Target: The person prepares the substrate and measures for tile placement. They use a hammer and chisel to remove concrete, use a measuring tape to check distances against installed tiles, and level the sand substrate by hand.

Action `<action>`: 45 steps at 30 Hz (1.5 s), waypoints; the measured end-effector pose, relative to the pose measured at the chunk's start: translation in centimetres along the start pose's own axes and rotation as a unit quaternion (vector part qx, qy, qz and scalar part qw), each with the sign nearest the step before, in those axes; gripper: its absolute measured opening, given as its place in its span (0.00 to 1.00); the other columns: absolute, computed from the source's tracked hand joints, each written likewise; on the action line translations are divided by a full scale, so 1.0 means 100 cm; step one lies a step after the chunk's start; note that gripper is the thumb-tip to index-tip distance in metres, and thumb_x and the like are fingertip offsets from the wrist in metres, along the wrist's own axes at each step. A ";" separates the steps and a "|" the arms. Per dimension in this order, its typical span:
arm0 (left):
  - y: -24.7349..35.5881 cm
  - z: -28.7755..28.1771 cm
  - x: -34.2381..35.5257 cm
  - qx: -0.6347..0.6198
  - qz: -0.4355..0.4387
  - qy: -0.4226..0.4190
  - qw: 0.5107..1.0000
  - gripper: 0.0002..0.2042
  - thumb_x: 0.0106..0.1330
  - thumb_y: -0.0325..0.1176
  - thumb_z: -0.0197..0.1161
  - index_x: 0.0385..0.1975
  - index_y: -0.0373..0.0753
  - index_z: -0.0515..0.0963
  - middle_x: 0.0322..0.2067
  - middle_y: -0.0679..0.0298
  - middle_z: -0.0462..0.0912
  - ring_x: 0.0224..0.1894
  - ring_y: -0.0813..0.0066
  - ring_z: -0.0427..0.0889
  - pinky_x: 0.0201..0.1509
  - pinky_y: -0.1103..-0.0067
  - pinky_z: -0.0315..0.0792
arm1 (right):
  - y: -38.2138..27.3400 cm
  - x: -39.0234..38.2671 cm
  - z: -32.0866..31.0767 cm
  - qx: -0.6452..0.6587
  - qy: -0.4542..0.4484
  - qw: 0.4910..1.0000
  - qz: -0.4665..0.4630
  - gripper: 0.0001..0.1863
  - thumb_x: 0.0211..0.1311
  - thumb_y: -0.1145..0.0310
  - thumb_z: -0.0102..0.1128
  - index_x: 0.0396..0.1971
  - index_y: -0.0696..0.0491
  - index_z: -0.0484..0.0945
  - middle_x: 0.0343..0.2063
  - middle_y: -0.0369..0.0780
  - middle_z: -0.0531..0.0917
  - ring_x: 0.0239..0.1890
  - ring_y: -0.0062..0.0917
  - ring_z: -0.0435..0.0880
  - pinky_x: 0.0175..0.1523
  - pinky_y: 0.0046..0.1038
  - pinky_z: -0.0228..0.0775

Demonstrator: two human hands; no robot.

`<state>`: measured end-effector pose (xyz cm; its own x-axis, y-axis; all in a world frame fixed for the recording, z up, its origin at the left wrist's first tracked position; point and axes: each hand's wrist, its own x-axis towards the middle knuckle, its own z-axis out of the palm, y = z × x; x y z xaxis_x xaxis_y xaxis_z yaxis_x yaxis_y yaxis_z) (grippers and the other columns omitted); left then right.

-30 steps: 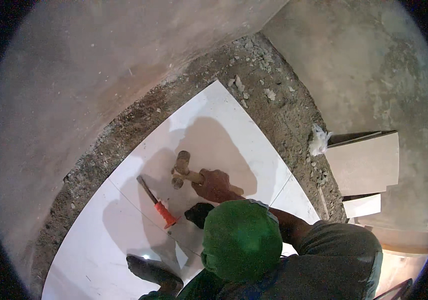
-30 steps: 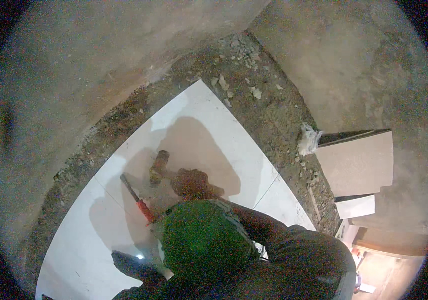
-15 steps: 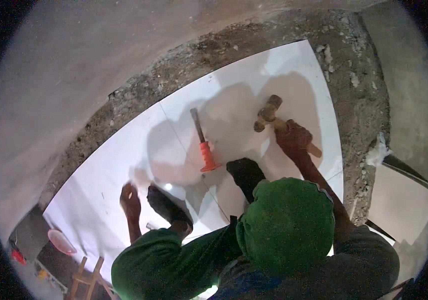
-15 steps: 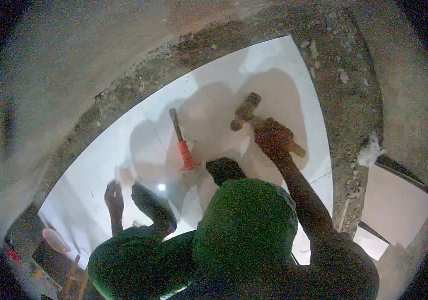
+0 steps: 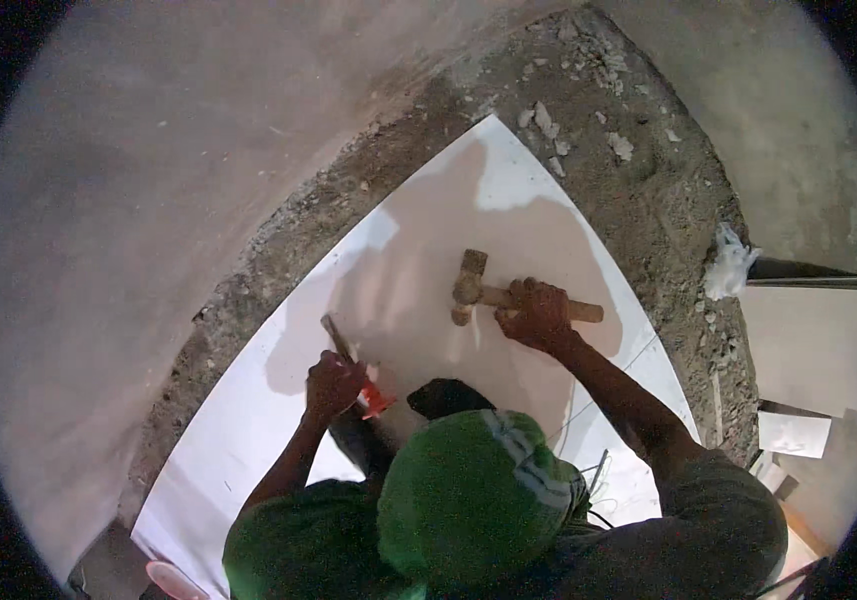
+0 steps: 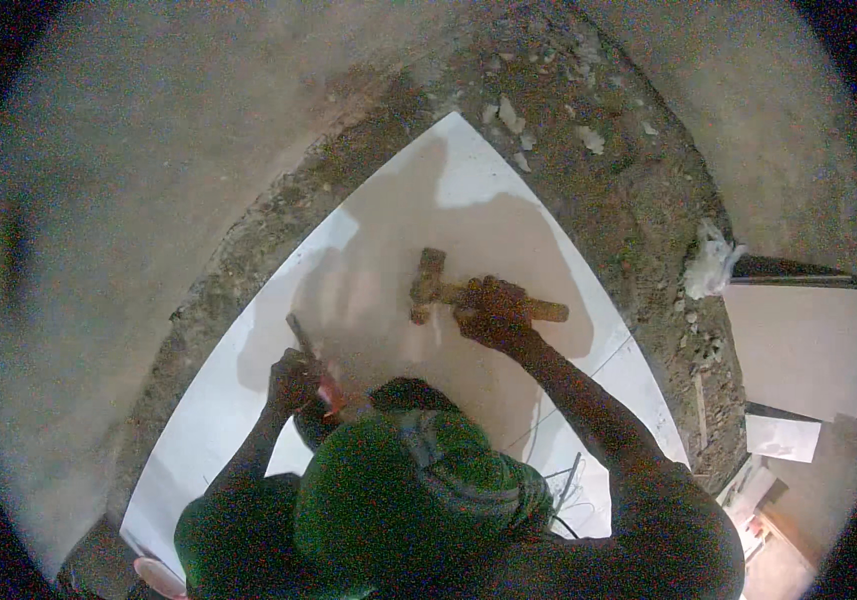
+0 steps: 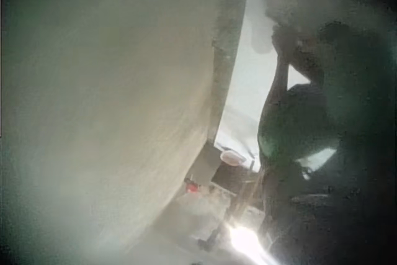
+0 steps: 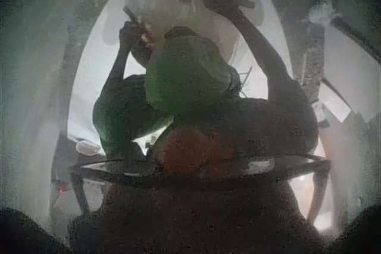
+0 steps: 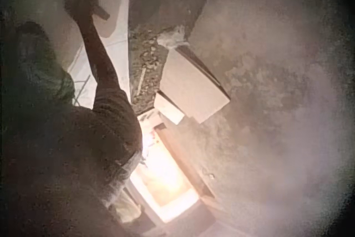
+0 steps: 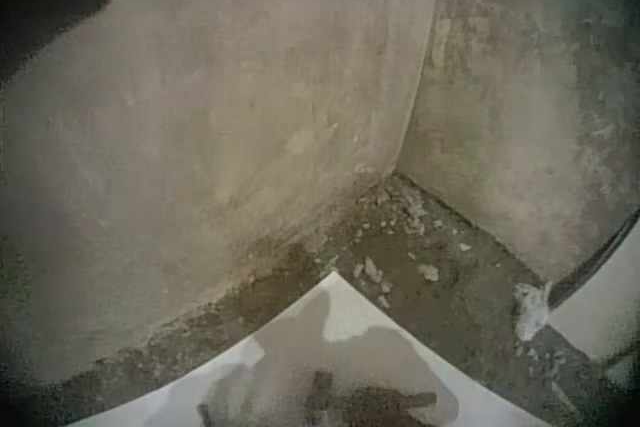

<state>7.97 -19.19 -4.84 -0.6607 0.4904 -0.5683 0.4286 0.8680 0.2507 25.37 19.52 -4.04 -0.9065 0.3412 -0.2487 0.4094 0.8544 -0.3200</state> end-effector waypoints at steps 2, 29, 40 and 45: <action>-0.019 0.014 0.008 0.044 0.014 -0.006 0.999 0.32 0.68 0.58 0.62 0.53 0.29 0.74 0.33 0.42 0.86 0.36 0.43 0.88 0.43 0.55 0.81 | -0.018 0.010 -0.011 -0.023 -0.086 0.996 0.024 0.23 0.56 0.50 0.68 0.40 0.54 0.81 0.39 0.49 0.81 0.46 0.47 0.83 0.50 0.55 0.74; -0.085 0.181 -0.306 -0.235 -0.606 0.385 0.655 0.32 0.67 0.44 0.68 0.64 0.32 0.65 0.61 0.42 0.68 0.64 0.41 0.69 0.65 0.54 0.68 | -0.133 0.100 -0.126 -0.172 0.054 0.932 -0.315 0.12 0.73 0.69 0.61 0.50 0.57 0.80 0.49 0.48 0.82 0.54 0.41 0.83 0.61 0.38 0.75; -0.087 0.177 -0.315 -0.384 -0.459 0.366 0.713 0.07 0.70 0.29 0.62 0.44 0.37 0.75 0.38 0.51 0.79 0.39 0.48 0.82 0.41 0.57 0.76 | -0.277 0.122 -0.060 -0.013 -0.120 0.913 -0.390 0.08 0.68 0.71 0.63 0.44 0.57 0.81 0.41 0.47 0.84 0.43 0.42 0.87 0.50 0.37 0.80; -0.154 0.039 -0.184 -0.602 -0.233 0.298 0.703 0.18 0.72 0.24 0.64 0.60 0.34 0.76 0.39 0.61 0.84 0.34 0.76 0.85 0.35 0.77 0.84 | -0.299 0.097 -0.031 0.112 -0.328 0.879 -0.328 0.08 0.67 0.69 0.66 0.40 0.57 0.81 0.35 0.44 0.84 0.36 0.34 0.87 0.46 0.33 0.81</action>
<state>15.88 -41.88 -1.29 -0.8509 -0.2355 -0.4696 -0.5158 0.2052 0.8318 4.03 -1.50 5.93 -0.7301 -0.5579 -0.3946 -0.1017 0.6598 -0.7445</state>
